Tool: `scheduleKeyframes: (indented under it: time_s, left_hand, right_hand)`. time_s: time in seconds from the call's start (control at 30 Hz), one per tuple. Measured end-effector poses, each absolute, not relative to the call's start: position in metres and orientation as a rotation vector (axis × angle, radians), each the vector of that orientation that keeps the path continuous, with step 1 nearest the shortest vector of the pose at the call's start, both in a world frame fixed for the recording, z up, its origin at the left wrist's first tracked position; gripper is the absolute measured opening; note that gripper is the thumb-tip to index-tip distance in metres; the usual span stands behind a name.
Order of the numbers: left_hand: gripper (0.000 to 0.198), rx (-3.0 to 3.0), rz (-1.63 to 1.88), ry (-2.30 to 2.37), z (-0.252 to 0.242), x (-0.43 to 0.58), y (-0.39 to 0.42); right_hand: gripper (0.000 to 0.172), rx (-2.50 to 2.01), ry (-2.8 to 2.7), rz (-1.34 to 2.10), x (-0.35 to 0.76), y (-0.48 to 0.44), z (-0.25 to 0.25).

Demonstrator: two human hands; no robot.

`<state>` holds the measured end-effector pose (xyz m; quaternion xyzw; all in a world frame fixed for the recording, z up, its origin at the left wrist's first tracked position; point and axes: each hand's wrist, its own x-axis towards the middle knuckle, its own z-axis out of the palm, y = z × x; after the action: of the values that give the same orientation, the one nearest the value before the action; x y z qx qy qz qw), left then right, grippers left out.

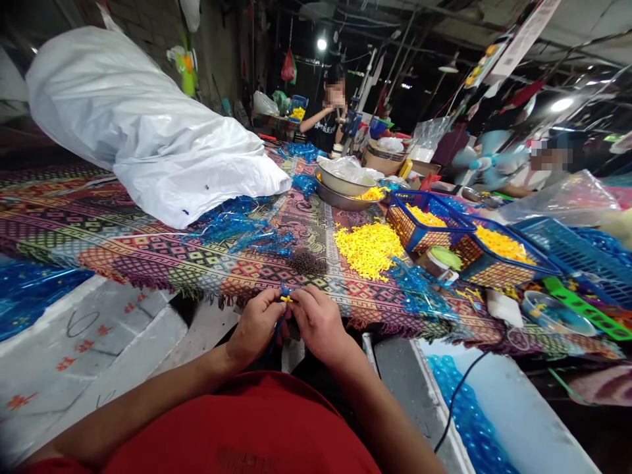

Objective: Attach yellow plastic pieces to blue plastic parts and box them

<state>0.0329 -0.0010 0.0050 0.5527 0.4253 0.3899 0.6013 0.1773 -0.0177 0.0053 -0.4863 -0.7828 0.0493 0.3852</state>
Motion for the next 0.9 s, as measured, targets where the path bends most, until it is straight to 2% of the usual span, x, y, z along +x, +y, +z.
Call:
scheduleKeyframes:
  time_s: [0.13,0.27,0.4,0.7,0.9]
  left_hand:
    - [0.01,1.216,0.903,0.905,0.003,0.031,-0.001]
    - [0.021,0.995,0.868,0.635,-0.002,0.028,0.003]
    - [0.029,0.967,0.834,0.572,-0.005,0.024,0.003]
    - [0.02,1.406,1.132,1.067,-0.005,0.024,-0.006]
    - [0.019,1.367,1.135,1.174,-0.009,0.021,-0.004]
  right_hand:
    - [0.02,-1.203,-2.072,0.081,0.179,-0.017,0.004]
    - [0.022,-1.22,-2.099,0.081,0.18,-0.015,0.007]
    - [0.023,-1.248,-2.147,0.087,0.177,-0.016,0.013]
    - [0.019,-1.267,-2.206,-0.301,0.151,-0.008,0.002]
    - [0.018,-1.265,-2.276,-0.342,0.138,0.005,-0.013]
